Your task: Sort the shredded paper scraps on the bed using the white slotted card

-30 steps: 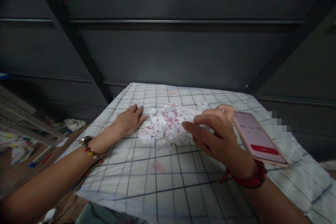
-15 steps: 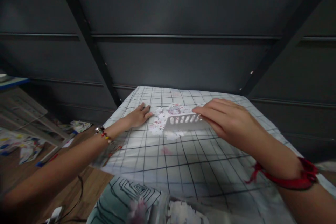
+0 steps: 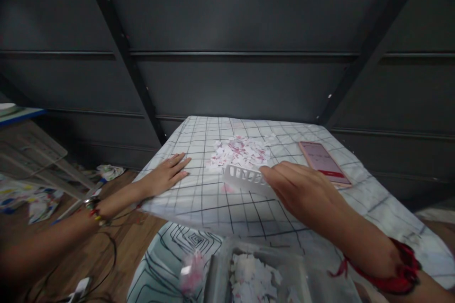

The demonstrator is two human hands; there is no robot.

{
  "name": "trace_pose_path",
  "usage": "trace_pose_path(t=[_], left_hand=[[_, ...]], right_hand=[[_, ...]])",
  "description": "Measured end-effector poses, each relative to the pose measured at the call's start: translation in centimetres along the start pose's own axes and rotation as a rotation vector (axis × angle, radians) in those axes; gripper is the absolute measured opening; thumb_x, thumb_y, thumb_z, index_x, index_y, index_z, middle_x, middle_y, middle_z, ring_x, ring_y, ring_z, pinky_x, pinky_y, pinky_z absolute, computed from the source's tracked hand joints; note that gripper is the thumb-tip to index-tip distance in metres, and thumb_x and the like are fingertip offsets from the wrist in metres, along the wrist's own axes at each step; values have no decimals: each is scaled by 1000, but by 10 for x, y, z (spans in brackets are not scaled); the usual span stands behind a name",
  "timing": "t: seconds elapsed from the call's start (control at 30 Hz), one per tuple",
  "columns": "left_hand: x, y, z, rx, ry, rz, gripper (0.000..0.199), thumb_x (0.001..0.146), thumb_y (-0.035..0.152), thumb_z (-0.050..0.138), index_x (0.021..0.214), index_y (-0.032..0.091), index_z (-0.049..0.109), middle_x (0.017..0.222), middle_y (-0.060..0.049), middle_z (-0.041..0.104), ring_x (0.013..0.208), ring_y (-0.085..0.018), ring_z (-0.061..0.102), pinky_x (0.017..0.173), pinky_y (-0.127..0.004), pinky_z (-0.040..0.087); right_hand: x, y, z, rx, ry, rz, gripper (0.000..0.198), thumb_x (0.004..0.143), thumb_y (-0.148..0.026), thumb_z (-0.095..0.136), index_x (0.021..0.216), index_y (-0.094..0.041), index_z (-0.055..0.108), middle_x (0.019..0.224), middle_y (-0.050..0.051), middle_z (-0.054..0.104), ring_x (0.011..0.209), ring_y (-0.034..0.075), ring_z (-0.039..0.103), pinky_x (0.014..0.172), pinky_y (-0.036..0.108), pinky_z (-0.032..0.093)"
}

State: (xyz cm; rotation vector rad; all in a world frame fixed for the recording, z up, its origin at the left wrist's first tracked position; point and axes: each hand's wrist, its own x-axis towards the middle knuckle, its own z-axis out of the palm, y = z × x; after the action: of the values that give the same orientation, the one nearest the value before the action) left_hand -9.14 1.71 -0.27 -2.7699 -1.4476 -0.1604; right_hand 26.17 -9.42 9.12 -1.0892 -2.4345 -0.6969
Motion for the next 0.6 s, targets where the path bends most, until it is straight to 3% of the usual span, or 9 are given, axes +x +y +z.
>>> trace_pose_path(t=[0.2, 0.5, 0.6], left_hand=[[-3, 3, 0, -16, 72, -21, 59, 96, 54, 19, 137, 17, 41, 147, -9, 33, 135, -25, 28, 109, -41, 24], [-6, 12, -9, -44, 105, -34, 62, 96, 51, 16, 133, 12, 47, 142, -12, 40, 132, -25, 34, 109, -41, 27], [-7, 13, -10, -49, 113, -42, 60, 96, 49, 17, 131, 12, 49, 141, -12, 42, 132, -24, 35, 109, -40, 27]], right_hand=[[2, -6, -1, -120, -17, -1, 24, 87, -10, 35, 76, -17, 55, 62, 2, 56, 56, 13, 49, 55, 27, 34], [-3, -22, -3, 58, 71, -9, 27, 92, -15, 35, 68, -20, 49, 54, -3, 46, 47, 8, 38, 47, 25, 30], [-4, -22, -3, 11, 52, 19, 29, 92, -14, 36, 66, -20, 49, 53, -3, 46, 46, 8, 38, 46, 25, 31]])
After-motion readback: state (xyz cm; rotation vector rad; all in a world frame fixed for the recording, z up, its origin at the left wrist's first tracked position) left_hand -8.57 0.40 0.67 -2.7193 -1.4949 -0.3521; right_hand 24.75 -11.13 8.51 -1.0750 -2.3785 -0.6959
